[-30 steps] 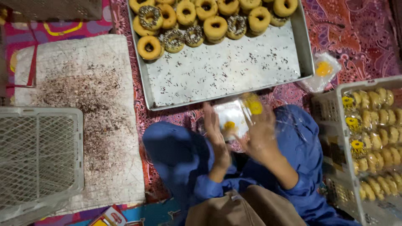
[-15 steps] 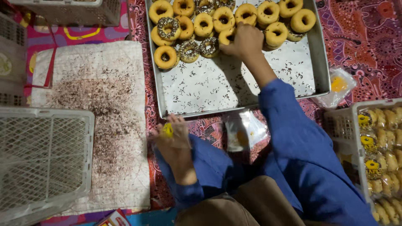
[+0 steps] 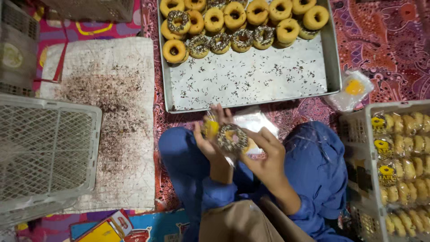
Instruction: The person picks doughnuts from a metal tray and places them into small plastic bags. They seal each bag and place it into a plastic crate. The process is repeated for multiple doughnuts.
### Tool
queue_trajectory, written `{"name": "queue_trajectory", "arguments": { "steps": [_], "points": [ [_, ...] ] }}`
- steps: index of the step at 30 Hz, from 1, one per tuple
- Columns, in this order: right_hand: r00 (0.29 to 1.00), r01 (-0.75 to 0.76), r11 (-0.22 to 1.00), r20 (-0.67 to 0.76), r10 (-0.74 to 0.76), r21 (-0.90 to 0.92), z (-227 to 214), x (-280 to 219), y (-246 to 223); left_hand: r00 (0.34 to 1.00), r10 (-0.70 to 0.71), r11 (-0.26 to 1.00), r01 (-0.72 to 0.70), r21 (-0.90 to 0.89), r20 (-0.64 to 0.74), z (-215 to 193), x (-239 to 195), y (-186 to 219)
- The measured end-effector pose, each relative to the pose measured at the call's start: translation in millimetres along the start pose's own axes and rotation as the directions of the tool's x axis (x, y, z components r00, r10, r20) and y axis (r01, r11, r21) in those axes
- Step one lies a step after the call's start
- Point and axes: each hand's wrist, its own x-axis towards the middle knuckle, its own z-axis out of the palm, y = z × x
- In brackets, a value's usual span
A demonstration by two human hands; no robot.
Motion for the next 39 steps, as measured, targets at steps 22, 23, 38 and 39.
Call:
{"name": "queue_trajectory", "arguments": {
  "steps": [22, 23, 38, 39],
  "points": [
    [0.920, 0.136, 0.975, 0.344, -0.190, 0.175, -38.4, 12.4, 0.8, 0.877, -0.452, 0.051, -0.155, 0.987, 0.161, 20.6, -78.7, 33.6],
    [0.935, 0.142, 0.973, 0.298, -0.192, 0.181, -40.8, 12.5, -0.9, 0.874, -0.478, 0.025, -0.082, 0.996, 0.084, 23.5, -81.2, 36.7],
    [0.517, 0.839, 0.536, 0.453, -0.726, -0.099, -59.8, 25.1, 7.2, 0.654, -0.700, -0.371, -0.676, 0.636, 0.287, 35.3, -85.7, 40.0],
    [0.524, 0.834, 0.542, 0.450, -0.723, -0.100, -50.9, 26.1, 25.0, 0.665, -0.707, -0.422, -0.670, 0.611, 0.241, 37.9, -84.4, 42.0]
  ]
}}
